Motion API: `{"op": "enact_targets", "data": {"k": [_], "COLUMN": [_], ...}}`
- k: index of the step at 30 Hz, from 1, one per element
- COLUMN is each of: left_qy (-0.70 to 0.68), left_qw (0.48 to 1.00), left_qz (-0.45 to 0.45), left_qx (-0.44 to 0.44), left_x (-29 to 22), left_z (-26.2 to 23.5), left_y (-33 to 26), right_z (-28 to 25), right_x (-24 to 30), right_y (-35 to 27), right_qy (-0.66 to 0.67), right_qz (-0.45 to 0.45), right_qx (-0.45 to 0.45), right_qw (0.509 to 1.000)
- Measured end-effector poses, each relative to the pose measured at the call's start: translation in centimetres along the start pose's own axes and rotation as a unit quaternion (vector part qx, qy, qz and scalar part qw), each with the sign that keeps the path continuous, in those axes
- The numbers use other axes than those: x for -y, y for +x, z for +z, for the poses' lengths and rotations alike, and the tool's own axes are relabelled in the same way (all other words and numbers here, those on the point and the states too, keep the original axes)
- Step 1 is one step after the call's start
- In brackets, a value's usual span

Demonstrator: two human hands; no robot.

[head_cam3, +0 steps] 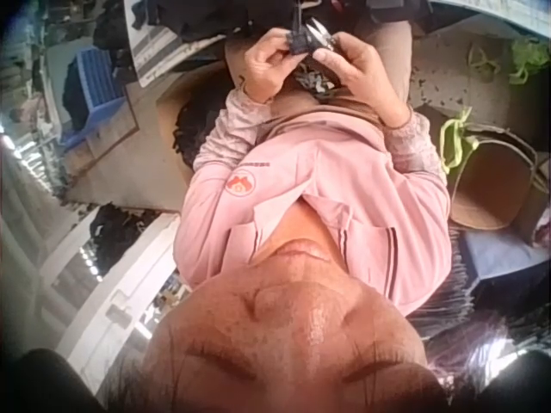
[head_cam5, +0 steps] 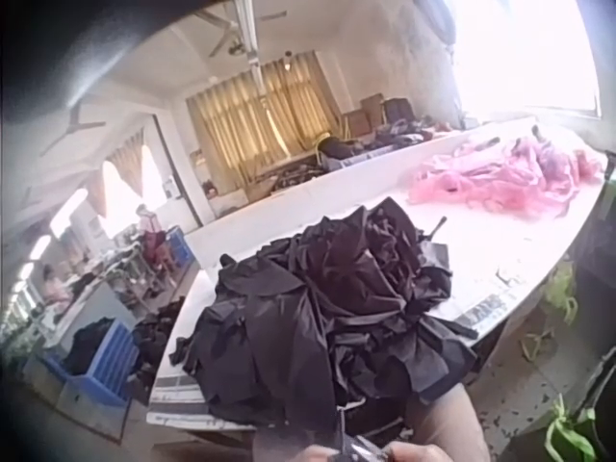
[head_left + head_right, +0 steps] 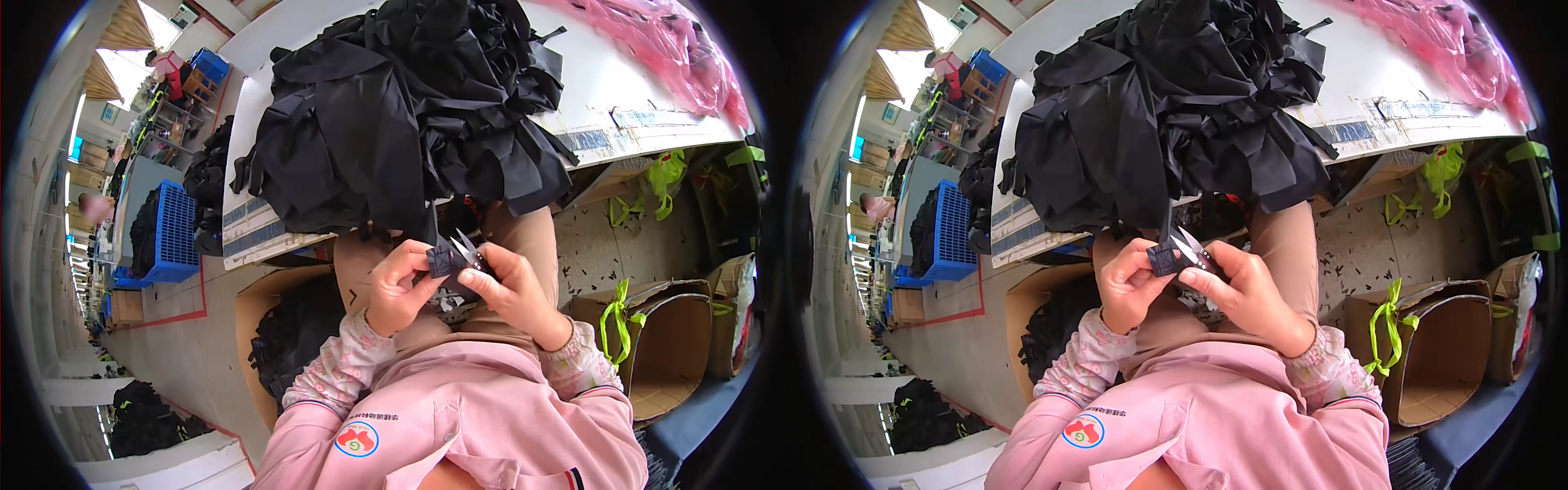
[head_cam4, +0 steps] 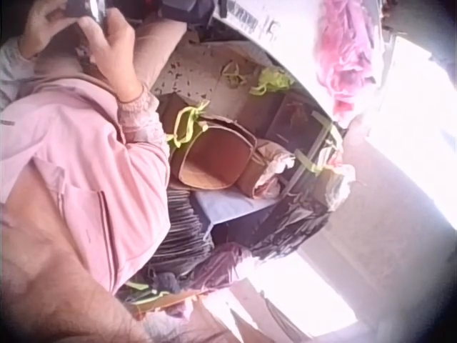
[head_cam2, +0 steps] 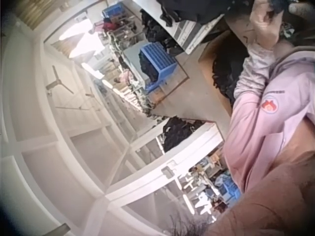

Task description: Trim excess threads and material from black fabric components using hand snips.

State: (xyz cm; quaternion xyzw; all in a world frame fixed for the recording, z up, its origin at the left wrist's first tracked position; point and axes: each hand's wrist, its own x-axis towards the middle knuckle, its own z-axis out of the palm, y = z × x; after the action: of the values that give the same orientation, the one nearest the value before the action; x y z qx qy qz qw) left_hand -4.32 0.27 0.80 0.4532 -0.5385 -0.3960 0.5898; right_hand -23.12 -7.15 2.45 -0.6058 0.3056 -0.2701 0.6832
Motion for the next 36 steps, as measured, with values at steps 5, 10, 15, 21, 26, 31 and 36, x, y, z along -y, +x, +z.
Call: {"op": "enact_targets", "data": {"k": [5, 10, 15, 21, 26, 31, 36], "left_qy": [-0.114, -0.13, -0.127, -0.12, -0.114, -0.072, -0.145], "left_qw": [0.986, 0.977, 0.969, 0.961, 0.956, 0.954, 0.925], "left_qz": [-0.084, -0.113, -0.136, -0.157, -0.166, -0.151, -0.208], "left_qx": [0.089, 0.123, 0.163, 0.194, 0.212, 0.249, 0.283], "left_x": [-0.6, -0.4, -0.3, -0.3, -0.8, -1.4, -1.3], "left_z": [-1.4, -2.0, -2.0, -2.1, -2.0, -2.6, -3.6], "left_y": [0.9, 0.9, 0.9, 1.0, 1.2, 1.7, 2.6], "right_z": [-1.9, -2.5, -2.5, -2.4, -2.5, -3.0, -3.5], "right_x": [1.0, 1.6, 1.8, 2.2, 2.3, 2.0, 2.7], "right_y": [0.3, 0.2, 0.1, -0.1, -0.2, -0.4, -0.6], "right_qy": [-0.086, -0.2, -0.324, -0.34, -0.331, -0.308, -0.285], "right_qz": [-0.048, -0.077, -0.148, -0.14, -0.126, -0.118, -0.096], "right_qx": [0.063, 0.095, 0.062, 0.08, 0.093, 0.097, 0.149], "right_qw": [0.993, 0.972, 0.932, 0.926, 0.931, 0.939, 0.942]}}
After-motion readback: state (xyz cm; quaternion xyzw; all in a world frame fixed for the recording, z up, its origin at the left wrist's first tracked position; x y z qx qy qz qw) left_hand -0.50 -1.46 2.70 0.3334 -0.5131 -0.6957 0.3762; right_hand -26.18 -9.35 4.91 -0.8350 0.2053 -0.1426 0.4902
